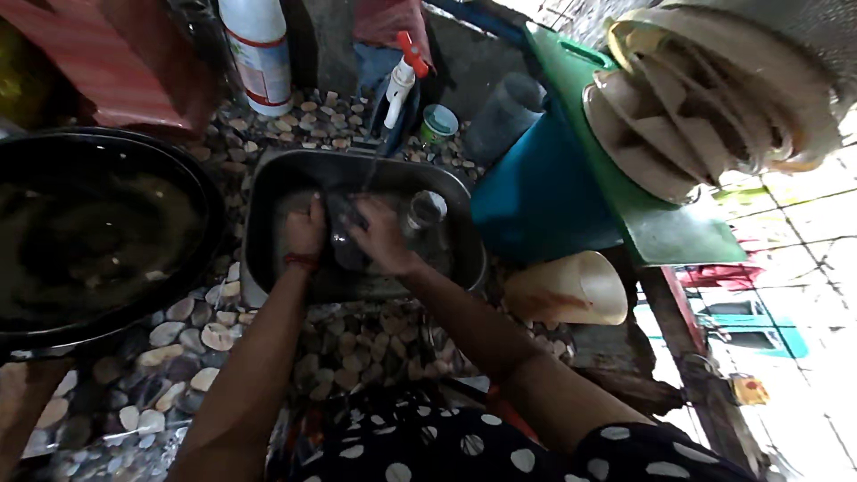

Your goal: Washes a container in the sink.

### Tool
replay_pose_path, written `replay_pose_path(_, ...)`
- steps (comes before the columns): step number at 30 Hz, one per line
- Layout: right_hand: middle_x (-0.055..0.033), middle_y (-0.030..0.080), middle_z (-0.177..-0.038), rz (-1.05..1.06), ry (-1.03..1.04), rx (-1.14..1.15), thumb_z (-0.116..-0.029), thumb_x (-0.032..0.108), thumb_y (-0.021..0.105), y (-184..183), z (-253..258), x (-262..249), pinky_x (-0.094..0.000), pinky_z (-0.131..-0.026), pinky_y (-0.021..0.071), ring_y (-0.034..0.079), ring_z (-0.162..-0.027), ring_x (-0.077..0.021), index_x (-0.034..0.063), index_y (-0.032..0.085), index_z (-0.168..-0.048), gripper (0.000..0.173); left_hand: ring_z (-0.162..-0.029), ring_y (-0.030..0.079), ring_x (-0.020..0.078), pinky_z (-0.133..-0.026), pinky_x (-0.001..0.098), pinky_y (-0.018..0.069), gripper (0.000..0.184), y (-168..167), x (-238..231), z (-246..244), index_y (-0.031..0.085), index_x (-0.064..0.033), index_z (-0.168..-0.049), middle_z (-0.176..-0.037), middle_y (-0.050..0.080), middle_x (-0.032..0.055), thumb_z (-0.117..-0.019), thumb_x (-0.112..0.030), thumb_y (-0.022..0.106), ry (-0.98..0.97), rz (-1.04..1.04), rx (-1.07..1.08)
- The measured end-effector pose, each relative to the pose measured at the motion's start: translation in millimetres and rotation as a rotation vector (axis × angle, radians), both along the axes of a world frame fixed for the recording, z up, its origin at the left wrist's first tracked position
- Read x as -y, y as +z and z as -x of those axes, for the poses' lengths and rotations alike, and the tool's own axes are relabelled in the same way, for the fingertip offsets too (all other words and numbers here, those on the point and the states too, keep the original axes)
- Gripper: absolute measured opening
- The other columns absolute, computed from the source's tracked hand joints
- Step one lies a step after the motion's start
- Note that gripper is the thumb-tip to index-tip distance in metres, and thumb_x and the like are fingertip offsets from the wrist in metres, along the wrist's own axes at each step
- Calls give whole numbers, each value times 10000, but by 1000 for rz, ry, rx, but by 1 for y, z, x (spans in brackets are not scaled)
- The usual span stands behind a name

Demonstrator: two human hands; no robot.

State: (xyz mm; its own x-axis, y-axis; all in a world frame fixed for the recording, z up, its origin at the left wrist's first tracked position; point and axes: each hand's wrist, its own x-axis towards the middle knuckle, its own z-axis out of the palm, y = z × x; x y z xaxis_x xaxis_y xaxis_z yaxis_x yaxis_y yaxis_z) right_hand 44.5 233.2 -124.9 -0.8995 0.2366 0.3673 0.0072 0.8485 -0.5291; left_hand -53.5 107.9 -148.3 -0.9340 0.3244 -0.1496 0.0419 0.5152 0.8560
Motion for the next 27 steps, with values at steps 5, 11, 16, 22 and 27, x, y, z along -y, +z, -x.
replay_pose_path(5,-144,725,-1141,123,-202,67,-970,232,700,9,10,-2,-478,-971,556,687,-1092,-275,8,725,-1123,272,-787,657,388,-760,611,508,652,6,-1,-1,675,67,-905,-816,654,246,-1113,-465,361,16,8,6)
replay_pose_path(11,-85,678,-1357,-204,87,-30,-917,243,734,-12,-13,17,-574,-1141,420,549,-1355,-357,94,774,-1066,214,-796,667,385,-777,609,525,655,2,0,1,679,73,-916,-833,663,250,-1113,-463,357,-6,-32,-1)
replay_pose_path(16,-212,640,-1324,777,-415,284,-1014,344,656,-6,34,-51,-542,-1024,512,626,-1209,-332,54,598,-1396,483,-596,545,241,-624,484,480,620,-4,1,-10,626,35,-762,-652,556,123,-1096,-452,438,-8,-138,-27)
replay_pose_path(22,-182,661,-1175,-7,-216,64,-926,292,737,11,20,17,-535,-978,521,616,-1141,-368,64,753,-1094,283,-790,664,397,-756,635,495,637,-1,3,-12,666,60,-838,-789,657,239,-1114,-413,341,22,-11,-33)
replay_pose_path(27,-207,686,-1229,539,-397,220,-1020,304,646,-6,24,-36,-524,-1011,527,657,-1157,-322,12,680,-1259,379,-702,613,317,-698,574,491,562,-7,6,-10,632,35,-781,-727,611,178,-1093,-378,415,50,-104,10)
